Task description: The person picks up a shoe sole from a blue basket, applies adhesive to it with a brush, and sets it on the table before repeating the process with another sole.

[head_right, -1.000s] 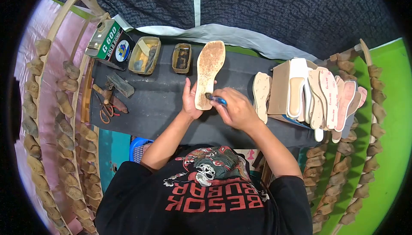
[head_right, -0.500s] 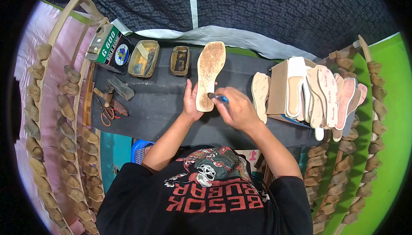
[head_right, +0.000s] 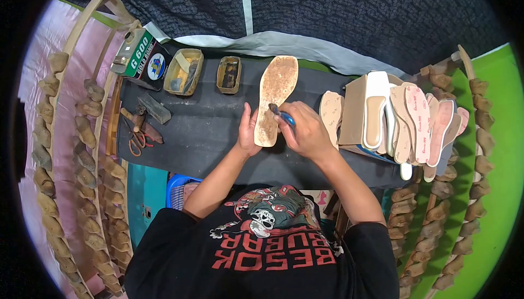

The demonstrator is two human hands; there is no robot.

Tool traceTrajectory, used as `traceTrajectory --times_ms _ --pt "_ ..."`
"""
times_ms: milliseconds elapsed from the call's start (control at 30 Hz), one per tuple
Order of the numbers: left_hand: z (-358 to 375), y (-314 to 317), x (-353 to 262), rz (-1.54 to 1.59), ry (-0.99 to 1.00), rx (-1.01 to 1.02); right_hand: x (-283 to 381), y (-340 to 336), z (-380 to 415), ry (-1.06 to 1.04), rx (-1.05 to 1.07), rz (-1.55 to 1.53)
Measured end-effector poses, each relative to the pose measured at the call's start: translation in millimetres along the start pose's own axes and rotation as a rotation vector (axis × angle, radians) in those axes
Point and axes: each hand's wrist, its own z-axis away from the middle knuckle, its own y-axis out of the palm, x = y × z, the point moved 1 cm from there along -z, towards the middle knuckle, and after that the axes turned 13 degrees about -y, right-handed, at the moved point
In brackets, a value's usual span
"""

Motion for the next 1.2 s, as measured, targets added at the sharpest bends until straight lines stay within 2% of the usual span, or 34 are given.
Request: traceTrajectory --times_ms 100,133,200,267,333,467,567,667,700,833,933,1067,1200 --pt "0 1 -3 -0.016 0.058 -0.028 9 6 9 -0.061 0.038 -0.053" --pt "1 3 -6 0.042 0.044 -0.104 15 9 12 -0.091 0.049 -0.071" --pt "1 -9 -9 0.028 0.028 0.01 26 14 14 -0.074 0.087 -0.13" --pt "-2 -13 -8 0.031 0.024 0.006 31 18 14 -0.049 0.1 -0.183" --pt "-2 -9 -9 0.081 -0.007 0.029 21 24 16 -0.018 0.012 -0.186" --pt "1 8 -2 0.092 -0.037 -0.076 16 22 7 0.077 -0.077 -0.176" --pt "0 -2 -2 0.087 -0.004 0.035 19 25 11 0.044 -0.062 -0.149" --pt "-13 -35 -3 0.103 0.023 0.455 23 29 14 0.003 -0.042 -0.151" --pt "-11 -32 -6 0.094 0.022 0.44 23 31 13 -0.007 -0.054 -0.133" --pt "2 -5 -8 0.103 -0.005 0.011 16 33 4 0.05 -0.124 -0.1" --pt "0 -4 -8 0.094 -0.012 0.054 19 31 1 0.069 -0.122 -0.092" --pt "-7 -18 -7 0.108 -0.021 0.214 20 32 2 0.073 -0.137 -0.076" --pt "-3 0 -11 0.079 -0.028 0.038 11 32 -4 0.142 -0.178 -0.085"
